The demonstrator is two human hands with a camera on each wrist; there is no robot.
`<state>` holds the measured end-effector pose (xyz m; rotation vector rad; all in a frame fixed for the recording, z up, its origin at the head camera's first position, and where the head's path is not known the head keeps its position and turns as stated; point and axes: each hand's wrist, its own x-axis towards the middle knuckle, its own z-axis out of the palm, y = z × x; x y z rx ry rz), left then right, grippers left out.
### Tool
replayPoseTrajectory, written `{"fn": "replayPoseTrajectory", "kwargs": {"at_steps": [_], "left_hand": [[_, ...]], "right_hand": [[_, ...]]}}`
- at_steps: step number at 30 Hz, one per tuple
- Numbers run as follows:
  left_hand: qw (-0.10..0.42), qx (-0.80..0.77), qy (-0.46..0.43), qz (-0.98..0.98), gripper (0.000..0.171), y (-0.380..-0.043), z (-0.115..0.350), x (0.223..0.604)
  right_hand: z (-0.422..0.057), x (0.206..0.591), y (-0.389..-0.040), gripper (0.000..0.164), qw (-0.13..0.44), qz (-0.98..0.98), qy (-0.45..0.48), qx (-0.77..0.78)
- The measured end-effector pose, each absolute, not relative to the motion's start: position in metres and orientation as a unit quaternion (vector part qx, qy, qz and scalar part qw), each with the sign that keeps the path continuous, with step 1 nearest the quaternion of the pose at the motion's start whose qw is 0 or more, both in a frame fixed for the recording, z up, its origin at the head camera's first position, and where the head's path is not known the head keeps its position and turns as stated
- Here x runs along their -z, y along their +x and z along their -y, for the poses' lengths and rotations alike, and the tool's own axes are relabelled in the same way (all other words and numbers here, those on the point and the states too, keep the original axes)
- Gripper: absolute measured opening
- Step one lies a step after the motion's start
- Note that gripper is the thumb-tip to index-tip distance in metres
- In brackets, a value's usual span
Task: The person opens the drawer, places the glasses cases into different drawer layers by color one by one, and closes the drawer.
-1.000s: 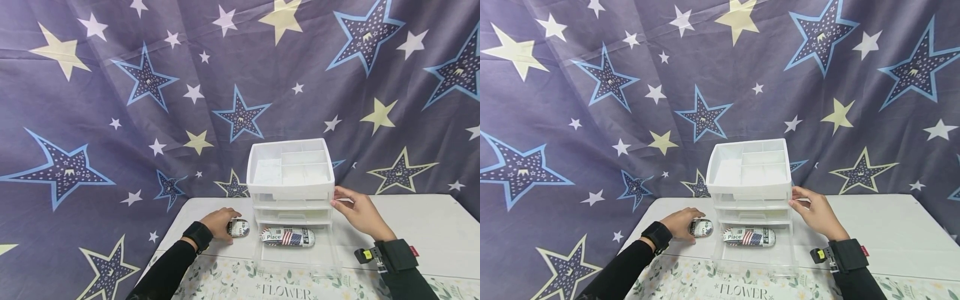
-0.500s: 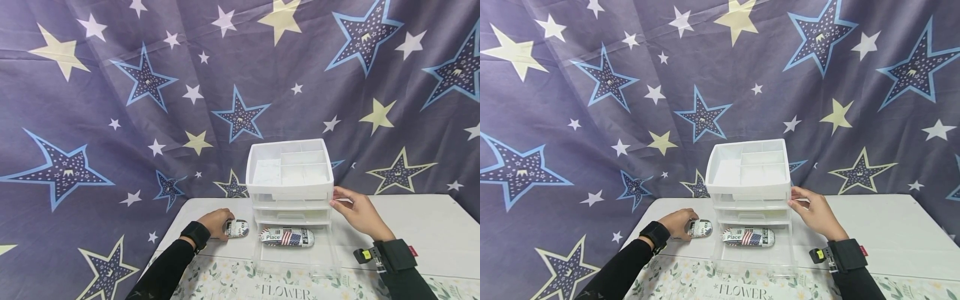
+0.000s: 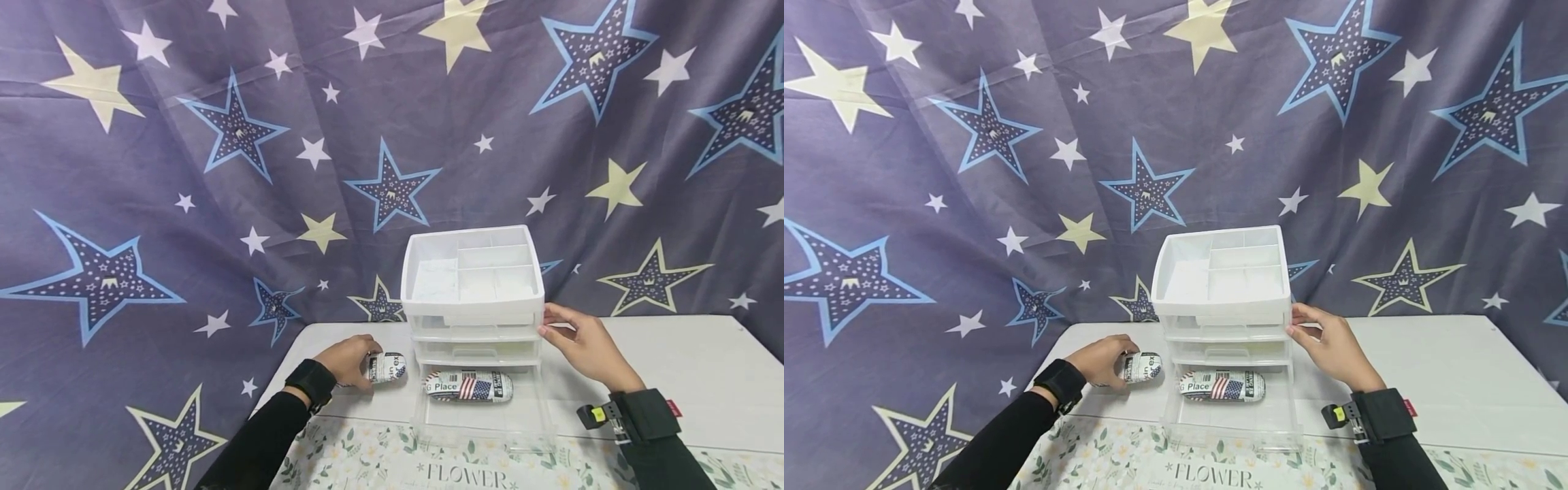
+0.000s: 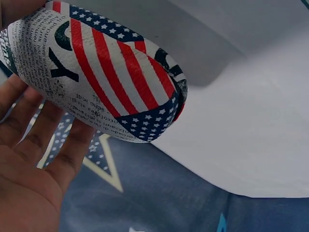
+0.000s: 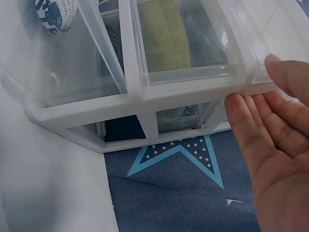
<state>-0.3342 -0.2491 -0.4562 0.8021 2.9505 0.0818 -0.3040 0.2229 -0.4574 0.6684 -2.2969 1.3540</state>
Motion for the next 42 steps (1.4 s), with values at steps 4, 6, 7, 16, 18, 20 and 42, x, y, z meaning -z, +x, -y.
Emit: {"fn": "replayPoseTrajectory", "kwargs": {"at_steps": [4,6,7,16,18,20,42], "left_hand": [[0.036,-0.032,0.284,-0.958,0.066,-0.329,0.252,0.447],[0.032,-0.029,0.299,-0.953,0.064,-0.327,0.253,0.444],[0.030,-0.026,0.306,-0.951,0.064,-0.325,0.254,0.442],[-0.010,-0.032,0.348,-0.937,0.062,-0.302,0.245,0.422],[-0.015,-0.038,0.357,-0.933,0.062,-0.295,0.238,0.416],[-0.014,-0.046,0.365,-0.930,0.062,-0.289,0.229,0.410],[-0.028,-0.192,0.447,-0.873,0.069,-0.275,0.140,0.392]], "right_hand": [[-0.224,0.457,-0.306,0.047,0.190,0.821,0.235,-0.484],[-0.224,0.458,-0.306,0.047,0.190,0.823,0.233,-0.483],[-0.225,0.458,-0.307,0.047,0.189,0.823,0.232,-0.483],[-0.226,0.460,-0.308,0.046,0.194,0.825,0.234,-0.477],[-0.227,0.460,-0.308,0.046,0.194,0.825,0.235,-0.477],[-0.227,0.459,-0.308,0.046,0.196,0.823,0.236,-0.478],[-0.224,0.462,-0.308,0.045,0.189,0.813,0.244,-0.494]]}}
